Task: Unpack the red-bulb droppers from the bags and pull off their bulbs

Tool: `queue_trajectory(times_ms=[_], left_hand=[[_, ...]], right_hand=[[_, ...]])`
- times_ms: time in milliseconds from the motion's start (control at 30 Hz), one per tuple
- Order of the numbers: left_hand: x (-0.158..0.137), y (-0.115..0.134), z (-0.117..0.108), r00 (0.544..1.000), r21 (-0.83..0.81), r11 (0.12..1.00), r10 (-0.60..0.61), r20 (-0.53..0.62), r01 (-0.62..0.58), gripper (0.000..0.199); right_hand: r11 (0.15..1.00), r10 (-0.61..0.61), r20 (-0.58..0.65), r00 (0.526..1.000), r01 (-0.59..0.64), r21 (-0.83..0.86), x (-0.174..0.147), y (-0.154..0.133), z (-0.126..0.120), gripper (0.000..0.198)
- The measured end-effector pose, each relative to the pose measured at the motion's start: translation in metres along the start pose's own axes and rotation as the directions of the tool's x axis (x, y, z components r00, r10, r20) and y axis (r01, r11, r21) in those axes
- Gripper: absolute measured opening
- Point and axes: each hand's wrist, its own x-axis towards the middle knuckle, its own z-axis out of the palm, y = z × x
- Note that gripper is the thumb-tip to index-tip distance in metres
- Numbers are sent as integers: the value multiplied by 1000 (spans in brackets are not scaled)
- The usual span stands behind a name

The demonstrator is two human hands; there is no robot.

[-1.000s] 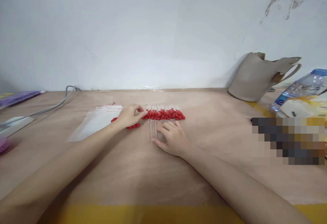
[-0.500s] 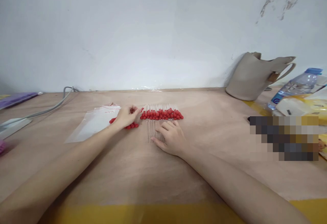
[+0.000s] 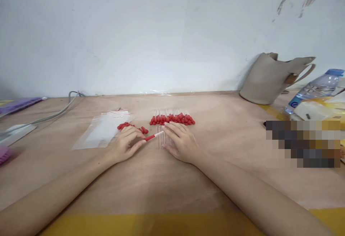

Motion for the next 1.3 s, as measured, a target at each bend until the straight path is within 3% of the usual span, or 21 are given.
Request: queue_trajectory(times_ms=[167, 367, 533, 733, 1033, 1300], left_hand=[[-1, 3, 8, 994, -47, 993, 104, -22, -105, 7], [-1, 7, 8, 995, -59, 993, 101, -19, -102, 11], [7, 16, 17, 992, -42, 991, 125, 18, -124, 35], [10, 17, 30, 980, -38, 979, 199, -28, -200, 16], [9, 19, 30, 983, -29, 983, 183, -27, -183, 18], [8, 21, 26, 967, -40, 968, 251, 46, -250, 16]], right_hand=[[999, -30, 87, 996, 33, -33, 0, 2, 2, 39], [998, -60, 88, 994, 58, 22, 0, 1, 2, 21], [996, -81, 80, 993, 77, 53, 2, -1, 2, 19], [990, -125, 52, 991, 121, 75, 3, -2, 4, 21], [987, -131, 83, 988, 122, 105, 2, -2, 9, 24], [966, -207, 57, 977, 195, 167, 0, -3, 8, 20]])
